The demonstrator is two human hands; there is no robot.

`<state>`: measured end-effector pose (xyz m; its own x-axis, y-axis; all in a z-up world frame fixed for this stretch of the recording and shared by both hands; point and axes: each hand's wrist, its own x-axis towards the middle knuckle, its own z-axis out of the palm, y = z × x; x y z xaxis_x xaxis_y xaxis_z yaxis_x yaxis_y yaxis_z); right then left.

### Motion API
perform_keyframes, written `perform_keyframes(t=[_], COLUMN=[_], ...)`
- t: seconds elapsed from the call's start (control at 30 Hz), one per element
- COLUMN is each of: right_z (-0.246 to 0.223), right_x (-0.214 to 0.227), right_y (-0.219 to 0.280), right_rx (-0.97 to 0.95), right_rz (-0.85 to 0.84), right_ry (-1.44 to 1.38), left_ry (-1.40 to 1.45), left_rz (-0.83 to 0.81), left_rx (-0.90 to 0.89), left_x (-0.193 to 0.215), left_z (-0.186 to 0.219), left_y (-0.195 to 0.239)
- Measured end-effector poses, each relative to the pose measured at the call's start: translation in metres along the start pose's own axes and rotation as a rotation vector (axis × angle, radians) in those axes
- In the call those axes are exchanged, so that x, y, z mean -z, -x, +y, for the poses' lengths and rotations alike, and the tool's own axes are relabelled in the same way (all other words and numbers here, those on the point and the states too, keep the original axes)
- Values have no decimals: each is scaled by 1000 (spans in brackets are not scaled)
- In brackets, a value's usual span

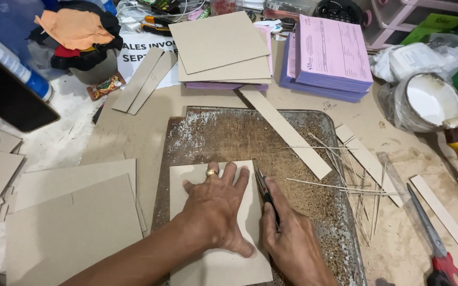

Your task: Preparing cardboard bases by cutting sheets to size with a utility knife and organizing them into stacks.

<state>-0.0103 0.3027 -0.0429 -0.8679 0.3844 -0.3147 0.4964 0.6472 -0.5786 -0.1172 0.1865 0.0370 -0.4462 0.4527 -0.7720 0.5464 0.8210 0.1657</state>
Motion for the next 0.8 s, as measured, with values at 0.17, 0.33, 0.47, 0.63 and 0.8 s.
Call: perform_keyframes(t=[0.17,0.33,0.47,0.63,0.8], right_z=[-16,-25,-42,53,67], right_x=[17,22,38,-23,-46], right_y=[-2,2,24,45,82], right_rx=[-77,-107,-253,271,222], right_rz=[-87,-124,-168,186,387], right_ry=[39,94,163,177,215], left_ry=[10,10,37,29,14], left_rz=[12,12,18,15,4], left_rx=[-14,-20,-24,-26,-12], left_x=[-2,-4,-4,-6,-8], left_z=[-2,-3,-4,-4,-4], left_y=[-4,-5,-6,-8,-9])
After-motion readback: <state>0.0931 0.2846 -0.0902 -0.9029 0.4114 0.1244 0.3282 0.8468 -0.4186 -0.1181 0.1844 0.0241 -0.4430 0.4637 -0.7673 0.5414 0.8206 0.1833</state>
